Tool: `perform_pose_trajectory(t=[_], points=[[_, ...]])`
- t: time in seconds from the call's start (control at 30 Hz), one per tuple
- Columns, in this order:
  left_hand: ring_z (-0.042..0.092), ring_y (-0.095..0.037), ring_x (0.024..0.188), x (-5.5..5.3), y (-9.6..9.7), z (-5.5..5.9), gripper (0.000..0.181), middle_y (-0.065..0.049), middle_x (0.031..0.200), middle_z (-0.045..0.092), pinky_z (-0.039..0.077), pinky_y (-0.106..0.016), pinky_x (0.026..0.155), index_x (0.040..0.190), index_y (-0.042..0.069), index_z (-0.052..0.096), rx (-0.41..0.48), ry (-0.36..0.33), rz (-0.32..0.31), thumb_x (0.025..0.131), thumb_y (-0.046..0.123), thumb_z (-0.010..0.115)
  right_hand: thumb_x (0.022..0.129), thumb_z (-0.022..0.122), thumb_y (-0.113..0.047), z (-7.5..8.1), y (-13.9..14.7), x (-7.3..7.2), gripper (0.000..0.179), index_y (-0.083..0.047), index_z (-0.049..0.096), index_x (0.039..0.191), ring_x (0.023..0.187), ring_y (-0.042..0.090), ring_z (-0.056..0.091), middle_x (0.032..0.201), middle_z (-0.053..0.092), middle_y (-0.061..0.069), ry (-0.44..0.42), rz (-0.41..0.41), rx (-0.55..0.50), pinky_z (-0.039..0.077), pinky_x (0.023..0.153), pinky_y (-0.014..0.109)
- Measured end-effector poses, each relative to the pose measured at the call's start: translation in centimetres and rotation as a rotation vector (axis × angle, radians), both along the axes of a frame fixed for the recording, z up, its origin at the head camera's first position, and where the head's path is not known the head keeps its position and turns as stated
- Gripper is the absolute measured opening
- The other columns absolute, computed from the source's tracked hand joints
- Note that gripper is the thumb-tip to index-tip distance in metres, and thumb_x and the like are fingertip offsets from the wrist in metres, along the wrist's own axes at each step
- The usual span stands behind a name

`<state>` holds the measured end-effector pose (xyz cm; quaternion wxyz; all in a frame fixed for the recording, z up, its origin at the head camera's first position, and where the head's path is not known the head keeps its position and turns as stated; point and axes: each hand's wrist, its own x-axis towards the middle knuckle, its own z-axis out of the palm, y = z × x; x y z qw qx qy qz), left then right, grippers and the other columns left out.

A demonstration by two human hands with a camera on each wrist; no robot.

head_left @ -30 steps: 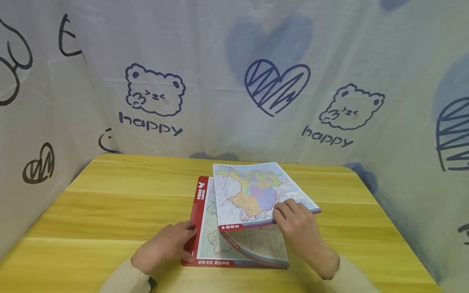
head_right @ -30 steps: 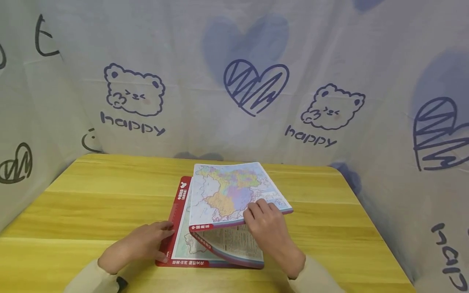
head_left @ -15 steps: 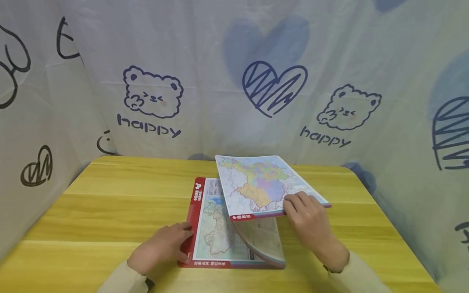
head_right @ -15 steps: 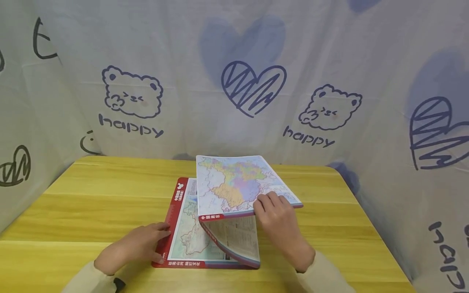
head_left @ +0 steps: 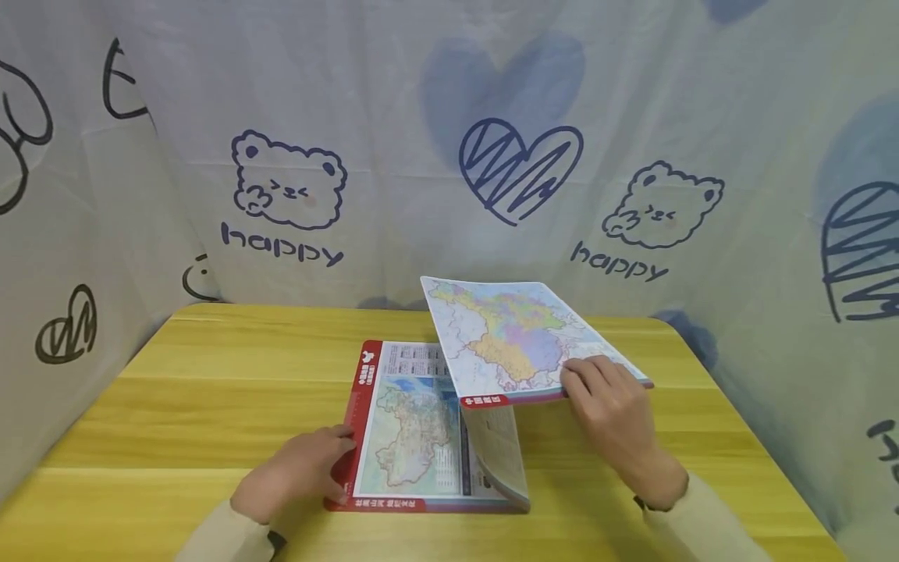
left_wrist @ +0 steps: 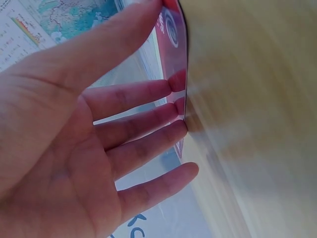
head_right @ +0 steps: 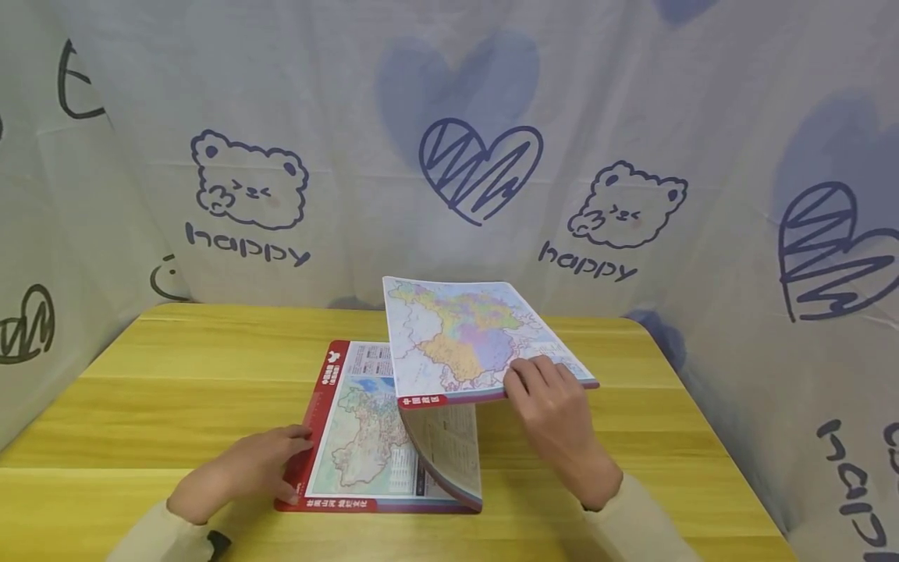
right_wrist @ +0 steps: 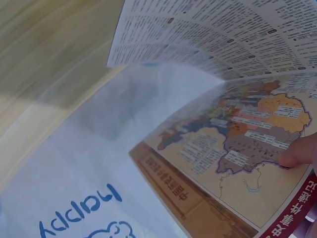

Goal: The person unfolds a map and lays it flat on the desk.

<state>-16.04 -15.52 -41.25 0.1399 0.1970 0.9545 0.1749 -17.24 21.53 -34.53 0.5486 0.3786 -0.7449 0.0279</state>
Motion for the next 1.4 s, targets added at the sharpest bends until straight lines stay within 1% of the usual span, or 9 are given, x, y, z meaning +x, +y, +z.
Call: perform_pose_trajectory(t=[0.27, 0.43, 0.63, 0.8, 0.97, 1.1, 1.17, 1.27, 1.4], points=[[0.049, -0.044, 0.119, -0.3, -0.7, -0.1, 0.064, -0.026, 0.131, 0.052, 0.041, -0.059, 0.097, 0.121, -0.009, 0.061, 0.022, -0.018, 0.002, 0.068, 0.014, 0.087, 0.103, 0.042, -0.007, 0.2, 1.4, -0.3, 0.032, 0.006, 0.062, 0.082, 0.07, 0.036, 0.06, 0.081, 0.065, 0.02, -0.042, -0.047, -0.006, 0.053, 0.055, 0.047], [0.047, -0.045, 0.121, -0.6, -1.3, -0.2, 0.062, -0.027, 0.131, 0.051, 0.04, -0.058, 0.098, 0.121, -0.01, 0.06, 0.028, -0.023, 0.007, 0.069, 0.012, 0.086, 0.106, 0.038, -0.015, 0.5, 2.3, -0.2, 0.039, 0.006, 0.064, 0.085, 0.074, 0.036, 0.062, 0.084, 0.066, 0.02, -0.082, -0.094, 0.015, 0.055, 0.063, 0.049], [0.044, -0.047, 0.123, -0.8, -2.1, -0.1, 0.062, -0.029, 0.132, 0.049, 0.039, -0.058, 0.099, 0.12, -0.011, 0.06, 0.038, -0.03, 0.009, 0.069, 0.011, 0.086, 0.105, 0.038, -0.016, 0.5, 3.6, -0.5, 0.038, 0.005, 0.063, 0.087, 0.071, 0.037, 0.059, 0.084, 0.065, 0.021, -0.13, -0.08, -0.03, 0.053, 0.058, 0.049], [0.045, -0.047, 0.123, -0.9, -2.7, 0.1, 0.065, -0.028, 0.133, 0.049, 0.038, -0.058, 0.1, 0.121, -0.011, 0.059, 0.037, -0.038, 0.021, 0.068, 0.013, 0.087, 0.097, 0.048, -0.004, 0.3, 4.7, -0.8, 0.02, 0.005, 0.063, 0.087, 0.068, 0.039, 0.058, 0.083, 0.064, 0.022, -0.135, -0.071, -0.084, 0.051, 0.052, 0.051], [0.047, -0.044, 0.12, -1.0, -3.4, 0.1, 0.067, -0.027, 0.132, 0.05, 0.039, -0.058, 0.099, 0.123, -0.01, 0.058, 0.032, -0.048, 0.049, 0.067, 0.014, 0.087, 0.086, 0.059, 0.006, 0.4, 5.9, -0.9, 0.003, 0.004, 0.061, 0.086, 0.071, 0.041, 0.059, 0.085, 0.063, 0.023, -0.115, -0.114, -0.102, 0.05, 0.052, 0.052], [0.047, -0.044, 0.119, -1.1, -4.0, 0.1, 0.068, -0.027, 0.132, 0.05, 0.04, -0.058, 0.098, 0.123, -0.01, 0.058, 0.026, -0.048, 0.065, 0.067, 0.015, 0.087, 0.073, 0.067, 0.014, 0.7, 6.8, -1.0, 0.016, 0.005, 0.061, 0.085, 0.074, 0.042, 0.059, 0.086, 0.064, 0.023, -0.103, -0.158, -0.112, 0.05, 0.057, 0.053], [0.047, -0.045, 0.12, -1.2, -4.3, 0.1, 0.069, -0.028, 0.133, 0.049, 0.04, -0.059, 0.098, 0.124, -0.01, 0.057, 0.018, -0.047, 0.068, 0.068, 0.016, 0.087, 0.07, 0.07, 0.015, 0.8, 7.2, -0.9, 0.02, 0.006, 0.061, 0.085, 0.076, 0.043, 0.059, 0.086, 0.065, 0.024, -0.102, -0.186, -0.112, 0.051, 0.061, 0.054], [0.047, -0.045, 0.119, -1.3, -4.7, 0.1, 0.069, -0.028, 0.133, 0.049, 0.04, -0.06, 0.097, 0.124, -0.01, 0.057, 0.007, -0.047, 0.071, 0.068, 0.017, 0.087, 0.068, 0.074, 0.014, 0.7, 7.9, -0.9, 0.023, 0.007, 0.061, 0.085, 0.078, 0.044, 0.06, 0.087, 0.065, 0.025, -0.105, -0.219, -0.113, 0.052, 0.067, 0.055], [0.047, -0.046, 0.119, -1.4, -5.2, 0.1, 0.069, -0.029, 0.132, 0.049, 0.041, -0.06, 0.097, 0.124, -0.011, 0.057, -0.002, -0.048, 0.068, 0.069, 0.016, 0.087, 0.071, 0.072, 0.014, 0.5, 8.7, -1.1, 0.019, 0.008, 0.062, 0.086, 0.079, 0.045, 0.06, 0.088, 0.065, 0.025, -0.092, -0.236, -0.124, 0.052, 0.068, 0.055]])
